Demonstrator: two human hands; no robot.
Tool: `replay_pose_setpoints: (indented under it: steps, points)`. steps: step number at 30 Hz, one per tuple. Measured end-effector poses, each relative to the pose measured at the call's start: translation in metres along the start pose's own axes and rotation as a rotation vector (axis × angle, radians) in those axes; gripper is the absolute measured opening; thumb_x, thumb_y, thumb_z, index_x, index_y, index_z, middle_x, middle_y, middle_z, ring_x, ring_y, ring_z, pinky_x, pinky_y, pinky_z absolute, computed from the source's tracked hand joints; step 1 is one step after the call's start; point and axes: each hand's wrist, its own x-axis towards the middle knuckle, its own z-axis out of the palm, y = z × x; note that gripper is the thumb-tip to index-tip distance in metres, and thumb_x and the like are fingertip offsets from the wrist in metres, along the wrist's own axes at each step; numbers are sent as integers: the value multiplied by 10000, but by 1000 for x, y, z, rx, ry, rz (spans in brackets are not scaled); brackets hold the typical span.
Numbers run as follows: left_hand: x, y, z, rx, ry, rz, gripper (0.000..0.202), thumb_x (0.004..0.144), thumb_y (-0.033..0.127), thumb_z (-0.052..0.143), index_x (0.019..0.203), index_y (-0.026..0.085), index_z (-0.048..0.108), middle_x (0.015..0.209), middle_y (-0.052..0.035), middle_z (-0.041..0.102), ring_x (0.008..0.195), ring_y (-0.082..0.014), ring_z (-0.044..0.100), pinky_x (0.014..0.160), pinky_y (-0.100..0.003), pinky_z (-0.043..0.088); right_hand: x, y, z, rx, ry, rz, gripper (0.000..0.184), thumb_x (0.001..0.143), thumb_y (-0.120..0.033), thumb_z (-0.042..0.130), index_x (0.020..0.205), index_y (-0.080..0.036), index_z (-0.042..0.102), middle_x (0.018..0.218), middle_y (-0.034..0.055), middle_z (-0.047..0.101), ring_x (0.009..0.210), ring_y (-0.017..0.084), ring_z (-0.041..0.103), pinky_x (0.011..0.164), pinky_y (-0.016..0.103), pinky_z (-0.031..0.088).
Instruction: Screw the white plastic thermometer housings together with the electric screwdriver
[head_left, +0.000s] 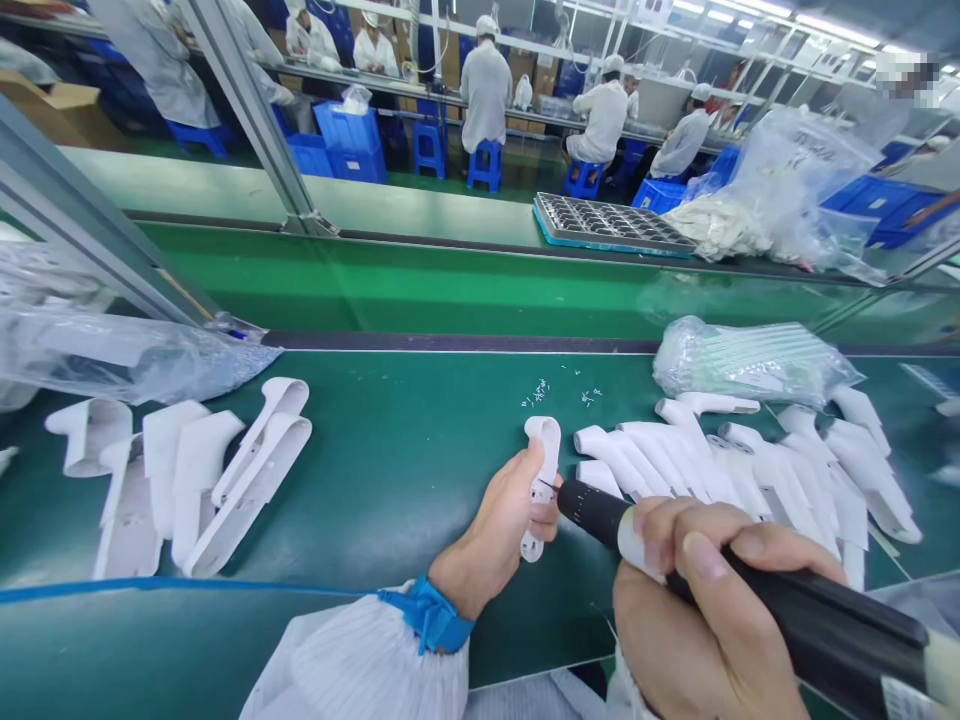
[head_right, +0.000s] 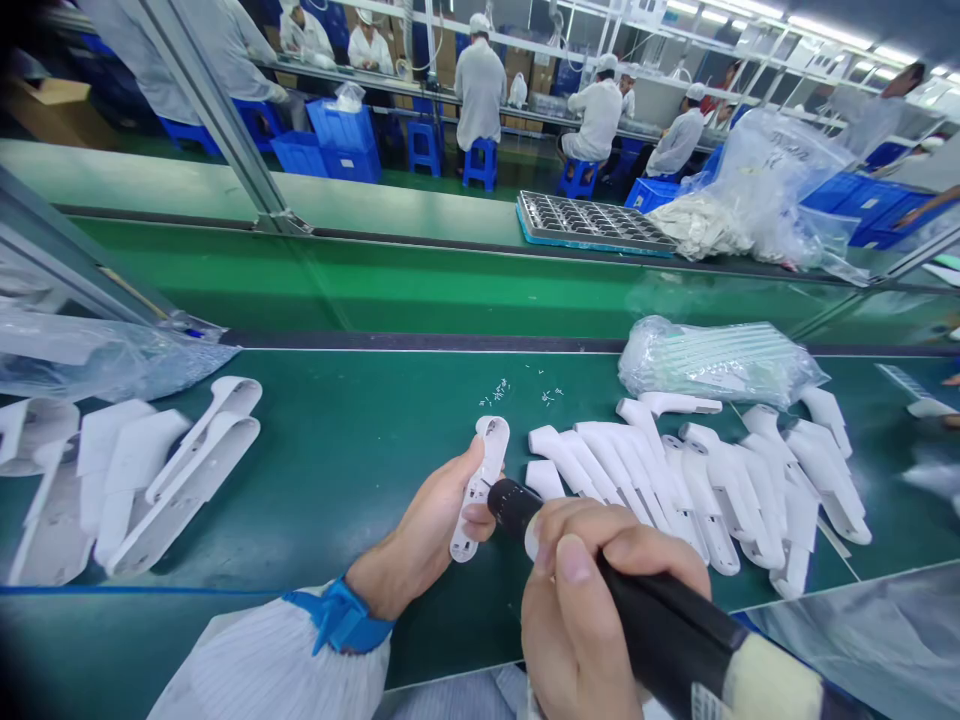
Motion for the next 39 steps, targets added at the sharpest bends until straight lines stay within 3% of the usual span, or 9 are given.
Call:
replay_pose_setpoints:
  steps: [5,7,10,12,15,18,26,31,39]
  points:
    - [-13,8,-12,418,20,75,424,948,611,597,872,215,464,711,54,435,499,-66,309,492,-220,235,27,10,0,117,168,184,159,729,-140,644,819,-203,528,568,-46,487,465,120,449,496,276,415]
    - [-24,10,-23,735,187,252,312,1000,511,480,908,215,512,765,-2,513,582,-140,461,561,-283,384,43,20,0,143,245,225,197,667,-162,666,773,-206,506,542,-54,456,452,109,417,495,266,401]
    - [-33,5,-40,1089,522,585,242,1004,361,399,1061,197,568,1064,-122,598,941,-272,600,830,-439,519,65,44,4,150,312,197,257,616,-174,685,761,-213,477,544,-62,464,467,106,426,538,276,410]
    - [-31,-5,-49,1199,662,675,273,986,278,382,1166,170,557,1240,-180,566,1085,-325,578,916,-517,519,76,61,10,150,340,200,264,606,-177,688,765,-214,481,557,-60,481,478,111,445,553,283,410]
    - [-23,-19,-56,1291,750,725,405,965,188,397,1352,118,493,1402,-236,513,1220,-376,541,976,-576,504,86,84,22,148,371,190,257,608,-192,680,754,-216,470,570,-62,480,483,113,459,549,283,403]
    - [-17,-27,-59,1333,768,739,474,982,184,421,1452,119,429,1480,-242,481,1302,-398,513,1014,-600,488,91,99,31,149,378,177,242,624,-215,666,744,-216,456,571,-66,468,483,113,467,546,283,414]
    - [-27,-22,-52,1356,772,732,413,1023,273,476,1417,149,474,1453,-208,526,1315,-395,517,1012,-584,479,90,112,36,140,335,241,241,637,-216,667,755,-218,458,549,-65,472,490,121,478,536,275,415]
    - [-32,-12,-38,1388,792,876,368,1016,210,524,1381,169,521,1416,-185,574,1298,-365,528,1004,-536,467,87,89,29,156,318,267,263,617,-210,663,774,-220,453,552,-68,466,491,111,453,558,272,417]
    - [-10,10,-20,1453,548,940,259,991,135,598,1230,209,666,1311,-124,674,1253,-319,577,1026,-480,423,76,41,14,202,283,298,298,582,-163,661,799,-215,463,559,-59,418,492,100,399,531,251,391]
